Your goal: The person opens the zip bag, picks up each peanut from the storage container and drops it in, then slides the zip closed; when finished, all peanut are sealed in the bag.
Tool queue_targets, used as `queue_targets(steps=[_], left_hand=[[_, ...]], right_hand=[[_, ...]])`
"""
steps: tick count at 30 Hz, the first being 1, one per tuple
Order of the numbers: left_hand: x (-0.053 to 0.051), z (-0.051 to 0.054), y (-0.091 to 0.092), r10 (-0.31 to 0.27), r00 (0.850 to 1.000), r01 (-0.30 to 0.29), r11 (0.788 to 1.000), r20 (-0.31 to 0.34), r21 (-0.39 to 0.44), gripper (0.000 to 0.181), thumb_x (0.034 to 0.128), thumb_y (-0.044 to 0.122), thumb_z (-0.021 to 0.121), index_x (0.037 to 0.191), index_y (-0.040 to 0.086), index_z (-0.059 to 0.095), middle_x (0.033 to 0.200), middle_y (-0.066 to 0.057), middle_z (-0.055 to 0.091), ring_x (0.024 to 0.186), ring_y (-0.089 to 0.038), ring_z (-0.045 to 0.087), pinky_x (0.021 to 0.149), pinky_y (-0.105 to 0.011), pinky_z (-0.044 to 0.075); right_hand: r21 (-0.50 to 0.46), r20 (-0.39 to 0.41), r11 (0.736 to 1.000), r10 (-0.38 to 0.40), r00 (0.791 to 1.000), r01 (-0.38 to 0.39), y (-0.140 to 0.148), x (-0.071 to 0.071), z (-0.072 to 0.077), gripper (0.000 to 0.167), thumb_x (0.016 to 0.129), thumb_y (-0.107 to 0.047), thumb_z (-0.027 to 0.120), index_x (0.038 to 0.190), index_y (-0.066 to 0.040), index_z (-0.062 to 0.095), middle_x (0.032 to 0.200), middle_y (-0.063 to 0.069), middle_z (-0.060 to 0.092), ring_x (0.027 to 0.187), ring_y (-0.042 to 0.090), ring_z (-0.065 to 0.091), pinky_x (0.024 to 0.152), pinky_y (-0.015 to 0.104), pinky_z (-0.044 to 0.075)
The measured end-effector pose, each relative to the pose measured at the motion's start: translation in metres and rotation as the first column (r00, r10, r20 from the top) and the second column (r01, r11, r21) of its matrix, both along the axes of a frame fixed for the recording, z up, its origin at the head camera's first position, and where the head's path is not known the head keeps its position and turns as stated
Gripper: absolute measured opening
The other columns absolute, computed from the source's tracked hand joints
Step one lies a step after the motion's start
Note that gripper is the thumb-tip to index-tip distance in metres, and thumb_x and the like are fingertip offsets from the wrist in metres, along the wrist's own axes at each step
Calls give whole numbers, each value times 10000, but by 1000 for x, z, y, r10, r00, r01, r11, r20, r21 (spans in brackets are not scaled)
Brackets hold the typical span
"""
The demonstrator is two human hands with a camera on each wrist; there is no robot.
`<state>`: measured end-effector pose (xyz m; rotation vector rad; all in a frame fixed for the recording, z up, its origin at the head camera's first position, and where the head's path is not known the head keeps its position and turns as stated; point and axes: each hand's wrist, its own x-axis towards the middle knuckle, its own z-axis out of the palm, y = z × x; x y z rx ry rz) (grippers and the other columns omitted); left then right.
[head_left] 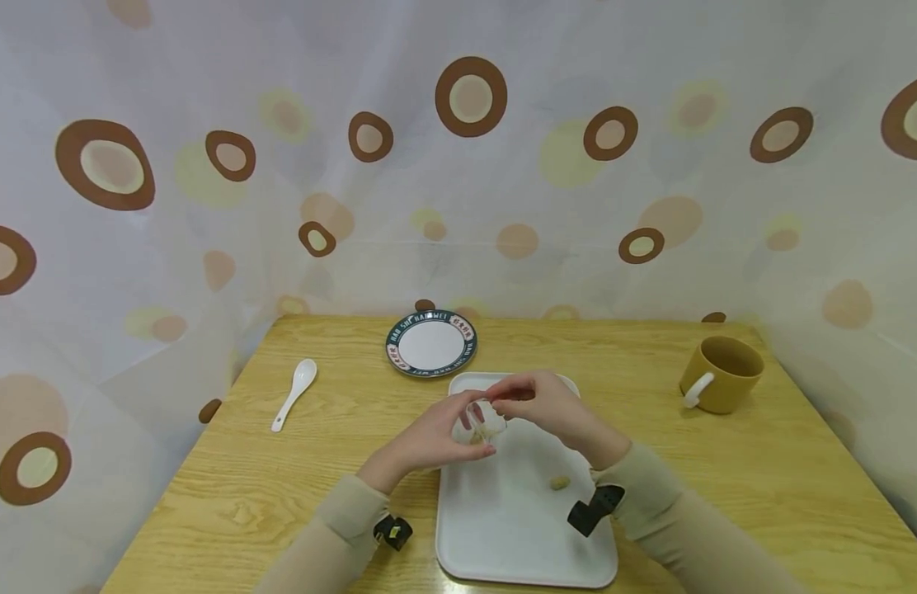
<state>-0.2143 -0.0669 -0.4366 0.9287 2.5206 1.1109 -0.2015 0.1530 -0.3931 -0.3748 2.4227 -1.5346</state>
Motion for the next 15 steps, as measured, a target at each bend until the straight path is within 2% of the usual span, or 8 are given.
queue_targets(steps=[8, 12, 15], left_hand=[[2, 0, -3, 36, 999, -36, 999, 24, -11, 704, 851, 396, 750, 1445, 162, 453, 1094, 42, 607, 975, -137, 559, 812, -318, 486], [2, 0, -5, 46, 999, -46, 999, 24, -15, 703, 854, 377, 751, 1453, 166, 448, 1110, 47, 611, 972, -135, 562, 815, -317, 486], [1, 0, -6, 52, 998, -52, 999, 27, -16, 703, 855, 373, 751, 1456, 172, 446, 1118, 46, 612, 970, -134, 559, 814, -319, 485]], right_hand=[[-20, -6, 1000, 17, 1000, -17, 18, 1, -8, 267, 951, -132, 653, 1173, 12, 685, 1110, 162, 704, 891, 212, 659, 889, 423, 539], [-20, 6, 999, 31, 999, -31, 29, 2, -11, 282, 946, -136, 662, 1183, 17, 676, 1084, 122, 704, 881, 191, 657, 875, 415, 538], [-11, 23, 1000, 23, 999, -23, 36, 4, -13, 291, 940, -140, 671, 1184, 18, 675, 1067, 125, 701, 906, 239, 663, 872, 413, 538]])
